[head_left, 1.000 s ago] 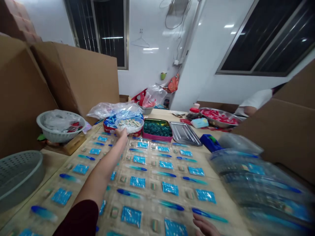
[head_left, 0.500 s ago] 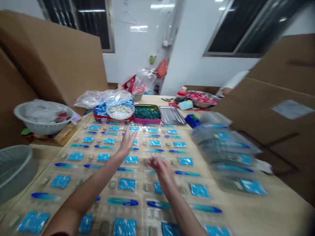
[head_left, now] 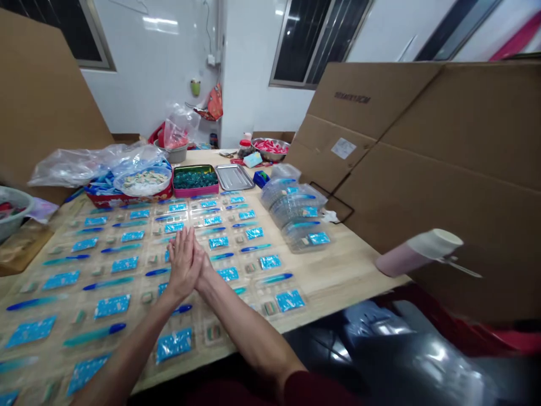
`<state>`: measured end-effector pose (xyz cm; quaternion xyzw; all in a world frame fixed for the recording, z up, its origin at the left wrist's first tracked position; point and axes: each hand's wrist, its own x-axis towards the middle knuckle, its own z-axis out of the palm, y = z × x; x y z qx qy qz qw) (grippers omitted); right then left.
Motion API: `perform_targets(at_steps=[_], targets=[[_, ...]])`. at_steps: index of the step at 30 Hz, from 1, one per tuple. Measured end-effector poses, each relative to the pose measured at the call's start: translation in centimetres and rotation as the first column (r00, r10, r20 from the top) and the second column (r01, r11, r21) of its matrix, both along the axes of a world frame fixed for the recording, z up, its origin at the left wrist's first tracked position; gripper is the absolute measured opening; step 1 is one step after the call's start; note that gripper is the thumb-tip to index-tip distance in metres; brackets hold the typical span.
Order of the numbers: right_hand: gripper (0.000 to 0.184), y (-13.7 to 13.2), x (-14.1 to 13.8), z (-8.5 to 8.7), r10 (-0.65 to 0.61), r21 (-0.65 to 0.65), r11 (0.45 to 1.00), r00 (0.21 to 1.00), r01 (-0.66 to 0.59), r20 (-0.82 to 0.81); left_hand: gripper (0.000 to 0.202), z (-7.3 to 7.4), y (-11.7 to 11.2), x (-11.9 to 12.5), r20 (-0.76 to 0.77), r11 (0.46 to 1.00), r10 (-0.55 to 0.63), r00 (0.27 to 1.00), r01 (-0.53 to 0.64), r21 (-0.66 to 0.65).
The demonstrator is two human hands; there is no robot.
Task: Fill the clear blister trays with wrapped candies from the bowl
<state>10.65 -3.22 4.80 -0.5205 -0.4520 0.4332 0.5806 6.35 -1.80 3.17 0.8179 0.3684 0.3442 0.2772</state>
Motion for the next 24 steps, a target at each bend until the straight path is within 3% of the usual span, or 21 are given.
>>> perform_targets(at_steps=[3,5,7,8,10,12,15,17,20,24], targets=[[0.052,-4.0,4.1,0.0,-0.006,-0.028,1.0,0.965,-0.001,-0.264,0.058,-0.5,-1.1,0.8,-0.085,0.998,0.053,0.995,-0.056,-0.031],[0.044,-8.0,7.7,0.1,-0.003,-0.031,1.0,0.962,-0.006,-0.271,0.063,-0.7,-2.3,0.6,-0.15,1.0,0.024,0.988,-0.024,0.003],[0.043,-12.3,12.0,0.1,-0.004,-0.054,0.999,1.0,0.004,-0.008,0.068,-0.6,-3.9,-0.2,-0.23,0.993,-0.091,0.969,0.106,0.056],[0.046,-14.3,14.2,-0.1,0.017,-0.095,0.995,0.983,0.0,0.181,0.069,-0.6,-4.8,-0.7,-0.276,0.979,-0.166,0.947,0.192,0.07],[0.058,-17.7,18.2,-0.7,0.14,-0.204,0.978,0.861,-0.043,0.489,0.07,-0.7,-6.6,-1.7,-0.381,0.93,-0.312,0.87,0.362,0.066],[0.074,-20.3,21.0,-1.7,0.28,-0.285,0.953,0.658,-0.102,0.699,0.078,-1.0,-8.2,-2.4,-0.488,0.88,-0.392,0.779,0.473,0.049],[0.088,-22.5,22.7,-3.0,0.355,-0.324,0.935,0.375,-0.145,0.856,0.097,-2.0,-10.0,-3.0,-0.61,0.852,-0.393,0.688,0.522,0.039],[0.092,-23.0,22.7,-3.6,0.36,-0.327,0.932,0.275,-0.158,0.892,0.102,-2.8,-10.5,-3.1,-0.65,0.855,-0.371,0.663,0.517,0.039],[0.093,-22.7,22.4,-4.0,0.364,-0.335,0.929,0.228,-0.158,0.903,0.105,-3.4,-10.6,-3.0,-0.667,0.867,-0.346,0.66,0.497,0.042],[0.095,-22.1,22.4,-4.3,0.375,-0.349,0.925,0.204,-0.153,0.904,0.104,-3.2,-10.4,-2.8,-0.67,0.884,-0.334,0.663,0.467,0.021]])
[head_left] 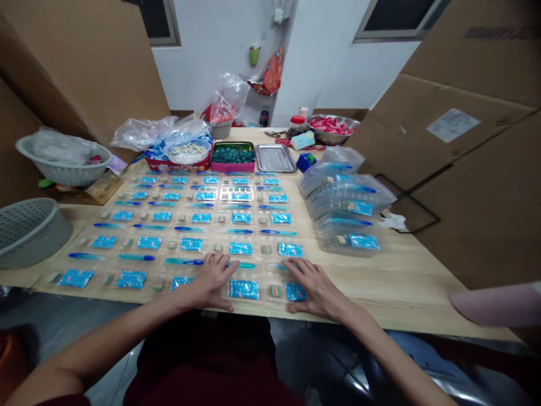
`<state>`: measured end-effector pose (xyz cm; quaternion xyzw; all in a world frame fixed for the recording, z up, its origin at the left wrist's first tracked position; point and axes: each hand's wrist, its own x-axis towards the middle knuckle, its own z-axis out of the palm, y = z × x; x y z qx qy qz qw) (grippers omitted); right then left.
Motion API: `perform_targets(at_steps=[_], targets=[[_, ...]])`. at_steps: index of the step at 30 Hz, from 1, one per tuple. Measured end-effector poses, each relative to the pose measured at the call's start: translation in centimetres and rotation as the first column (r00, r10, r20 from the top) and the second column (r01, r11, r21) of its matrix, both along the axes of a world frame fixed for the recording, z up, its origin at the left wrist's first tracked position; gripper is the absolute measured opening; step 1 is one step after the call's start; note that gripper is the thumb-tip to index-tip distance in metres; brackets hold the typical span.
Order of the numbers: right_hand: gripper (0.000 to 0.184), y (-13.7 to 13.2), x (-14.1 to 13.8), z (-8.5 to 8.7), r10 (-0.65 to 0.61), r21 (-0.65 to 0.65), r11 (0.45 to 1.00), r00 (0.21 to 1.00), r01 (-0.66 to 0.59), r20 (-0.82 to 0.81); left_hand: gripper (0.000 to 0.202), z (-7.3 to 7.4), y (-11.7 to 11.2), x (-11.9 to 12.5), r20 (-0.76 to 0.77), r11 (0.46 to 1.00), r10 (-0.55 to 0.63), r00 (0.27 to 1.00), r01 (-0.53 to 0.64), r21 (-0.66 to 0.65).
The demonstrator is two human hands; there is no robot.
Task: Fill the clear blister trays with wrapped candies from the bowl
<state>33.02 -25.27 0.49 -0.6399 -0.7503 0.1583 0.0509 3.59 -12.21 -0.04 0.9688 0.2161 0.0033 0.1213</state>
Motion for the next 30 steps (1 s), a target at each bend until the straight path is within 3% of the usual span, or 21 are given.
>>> perform_targets(at_steps=[10,14,17,23,27,30], targets=[[0.106,-0.3,0.3,-1.3,0.016,-0.064,0.998,1.0,-0.015,0.027,0.106,-0.1,-1.2,1.2,-0.02,0.997,-0.003,1.0,0.002,-0.077],[0.106,-0.7,0.9,-0.4,0.041,-0.071,0.997,0.999,-0.042,-0.008,0.108,-0.2,-1.8,1.5,-0.025,0.995,0.026,0.999,-0.028,-0.094],[0.108,-0.3,1.9,1.1,0.032,-0.073,0.997,0.999,-0.034,-0.025,0.107,0.9,-1.4,1.6,0.002,0.993,0.042,0.999,-0.041,-0.11],[0.104,5.6,3.6,3.0,-0.019,0.018,1.0,0.999,0.018,0.033,0.106,3.5,3.3,3.4,0.06,0.991,0.135,0.989,-0.135,-0.015],[0.106,10.0,4.3,2.4,-0.037,0.004,0.999,0.998,0.036,0.049,0.108,2.7,7.4,5.2,0.067,0.984,0.151,0.986,-0.157,0.084],[0.113,11.4,4.6,1.6,-0.038,-0.091,0.995,0.998,0.041,0.043,0.112,1.2,9.2,5.9,0.044,0.987,0.135,0.99,-0.138,0.084]])
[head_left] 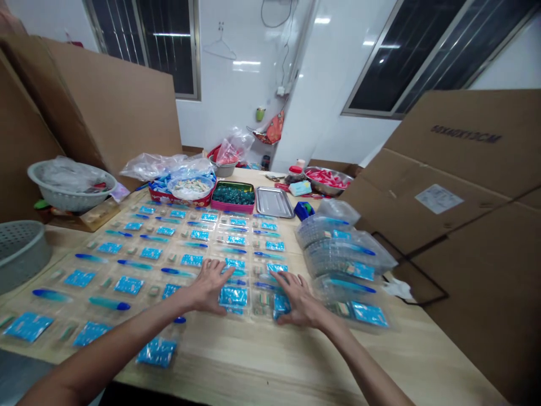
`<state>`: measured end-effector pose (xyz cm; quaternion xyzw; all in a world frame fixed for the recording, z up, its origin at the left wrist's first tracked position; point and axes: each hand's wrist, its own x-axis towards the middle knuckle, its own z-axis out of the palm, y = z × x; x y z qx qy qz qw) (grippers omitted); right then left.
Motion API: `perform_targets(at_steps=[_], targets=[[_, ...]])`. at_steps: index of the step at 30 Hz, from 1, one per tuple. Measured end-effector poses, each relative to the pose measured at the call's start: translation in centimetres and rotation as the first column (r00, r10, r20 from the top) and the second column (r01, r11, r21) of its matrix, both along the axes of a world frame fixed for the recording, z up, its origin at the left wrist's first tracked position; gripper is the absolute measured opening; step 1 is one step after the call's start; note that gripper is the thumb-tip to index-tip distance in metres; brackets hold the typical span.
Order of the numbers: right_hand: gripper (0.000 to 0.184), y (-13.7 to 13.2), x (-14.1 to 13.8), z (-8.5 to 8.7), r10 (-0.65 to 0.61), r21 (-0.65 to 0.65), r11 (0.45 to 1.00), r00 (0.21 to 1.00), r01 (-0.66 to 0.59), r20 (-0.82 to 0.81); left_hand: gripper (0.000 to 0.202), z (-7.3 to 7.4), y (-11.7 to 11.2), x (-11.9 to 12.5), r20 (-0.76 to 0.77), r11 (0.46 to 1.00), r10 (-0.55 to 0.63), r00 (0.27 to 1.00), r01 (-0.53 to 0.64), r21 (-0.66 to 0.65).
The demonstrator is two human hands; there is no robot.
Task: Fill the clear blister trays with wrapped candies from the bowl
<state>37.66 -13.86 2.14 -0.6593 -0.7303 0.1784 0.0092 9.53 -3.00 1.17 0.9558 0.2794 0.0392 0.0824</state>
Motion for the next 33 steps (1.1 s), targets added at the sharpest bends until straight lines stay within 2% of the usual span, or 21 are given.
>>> perform_targets(at_steps=[3,5,9,12,15,18,21,24,27,33], targets=[[0.12,-0.4,0.1,-0.5,0.024,-0.086,0.996,0.999,-0.027,-0.029,0.114,-1.2,0.0,0.1,-0.01,0.998,-0.035,0.999,0.035,-0.052],[0.121,-1.3,0.1,-0.7,0.04,-0.109,0.993,0.998,-0.045,-0.048,0.115,-1.5,-0.8,-0.2,-0.019,0.995,-0.05,0.999,0.048,-0.092],[0.116,-2.3,0.8,-0.9,0.08,-0.113,0.989,0.987,-0.096,-0.137,0.118,-0.4,-1.5,-0.6,0.002,0.981,-0.091,0.996,0.09,-0.171],[0.095,-0.3,2.0,-0.7,0.058,0.017,0.998,0.976,-0.055,-0.209,0.103,0.9,0.8,0.1,0.078,0.986,-0.043,0.996,0.055,-0.157],[0.079,3.8,3.0,-0.5,0.014,0.15,0.989,0.983,0.013,-0.182,0.082,1.4,4.5,1.5,0.073,0.995,0.058,0.996,-0.051,-0.09],[0.088,7.7,3.6,-0.9,0.013,0.097,0.995,0.994,-0.002,-0.105,0.078,0.8,7.7,2.8,-0.022,0.995,0.045,0.999,-0.047,-0.085],[0.101,9.7,3.9,-1.9,0.033,0.003,0.999,0.998,-0.033,-0.049,0.085,-0.3,9.1,3.4,-0.054,0.991,-0.007,0.999,0.0,-0.131],[0.113,10.1,3.9,-2.9,0.055,-0.03,0.998,0.998,-0.056,-0.023,0.095,-1.0,9.4,3.5,-0.059,0.989,-0.049,0.997,0.04,-0.144],[0.121,9.8,3.8,-3.4,0.066,-0.08,0.995,0.998,-0.066,-0.001,0.096,-1.0,9.5,3.7,-0.048,0.988,-0.078,0.996,0.071,-0.138],[0.115,9.2,4.4,-2.4,0.043,-0.049,0.998,0.998,-0.045,-0.034,0.093,-1.2,9.9,4.3,-0.022,0.985,-0.084,0.996,0.079,-0.15]])
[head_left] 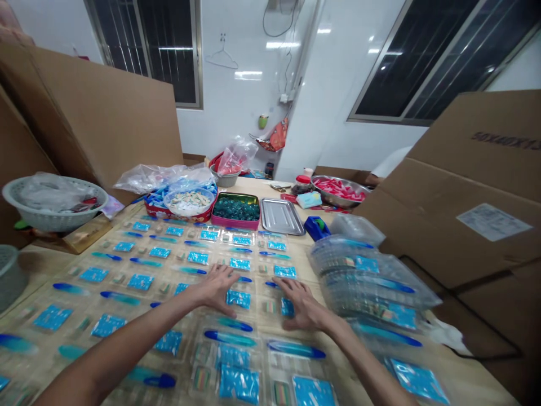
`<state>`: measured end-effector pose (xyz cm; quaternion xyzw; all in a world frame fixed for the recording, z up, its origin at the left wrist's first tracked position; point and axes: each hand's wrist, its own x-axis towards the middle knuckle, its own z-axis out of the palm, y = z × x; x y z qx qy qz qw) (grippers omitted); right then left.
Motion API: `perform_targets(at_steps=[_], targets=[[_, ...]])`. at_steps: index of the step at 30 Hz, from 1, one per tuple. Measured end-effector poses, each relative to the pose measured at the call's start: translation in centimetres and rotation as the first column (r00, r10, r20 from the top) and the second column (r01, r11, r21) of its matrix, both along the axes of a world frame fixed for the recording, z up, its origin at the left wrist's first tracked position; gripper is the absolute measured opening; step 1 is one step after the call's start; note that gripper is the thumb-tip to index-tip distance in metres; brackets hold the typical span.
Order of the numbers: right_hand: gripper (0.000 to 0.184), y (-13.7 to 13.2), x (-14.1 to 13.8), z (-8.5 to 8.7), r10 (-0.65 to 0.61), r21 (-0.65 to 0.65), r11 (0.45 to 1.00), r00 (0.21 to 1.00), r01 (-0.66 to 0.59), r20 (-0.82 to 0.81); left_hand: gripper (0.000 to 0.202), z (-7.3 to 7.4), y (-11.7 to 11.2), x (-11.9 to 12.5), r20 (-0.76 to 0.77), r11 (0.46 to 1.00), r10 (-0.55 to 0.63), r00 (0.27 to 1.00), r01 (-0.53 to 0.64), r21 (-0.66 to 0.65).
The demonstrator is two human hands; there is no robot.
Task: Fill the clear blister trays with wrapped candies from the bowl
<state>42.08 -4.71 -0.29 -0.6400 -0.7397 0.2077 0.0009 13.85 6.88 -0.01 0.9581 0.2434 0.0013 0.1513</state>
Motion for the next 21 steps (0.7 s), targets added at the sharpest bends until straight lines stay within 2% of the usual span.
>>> perform_targets(at_steps=[4,8,12,15,18,21], targets=[[0.113,1.7,1.4,1.0,-0.02,0.081,0.996,0.999,0.023,-0.036,0.085,-0.3,0.4,0.0,0.014,0.999,-0.033,0.999,0.034,-0.021],[0.11,6.0,2.3,1.1,-0.037,0.161,0.986,0.999,0.038,-0.007,0.089,-0.3,0.6,0.2,-0.026,0.997,-0.071,0.997,0.07,-0.013],[0.115,9.9,2.2,0.6,-0.073,0.089,0.994,0.996,0.067,0.058,0.099,0.2,0.3,0.7,-0.102,0.995,-0.101,0.99,0.103,0.012],[0.121,11.0,2.2,0.4,-0.059,0.0,0.998,0.993,0.059,0.098,0.101,1.3,0.6,1.0,-0.086,0.997,-0.082,0.993,0.083,-0.002],[0.129,11.0,2.3,0.6,-0.041,-0.064,0.997,0.99,0.05,0.133,0.1,2.7,2.3,1.4,-0.026,1.0,-0.018,1.0,0.018,0.018],[0.132,10.7,2.6,1.1,-0.023,-0.076,0.997,0.99,0.034,0.138,0.094,3.4,5.1,2.3,0.007,0.996,0.07,0.997,-0.071,0.063]])
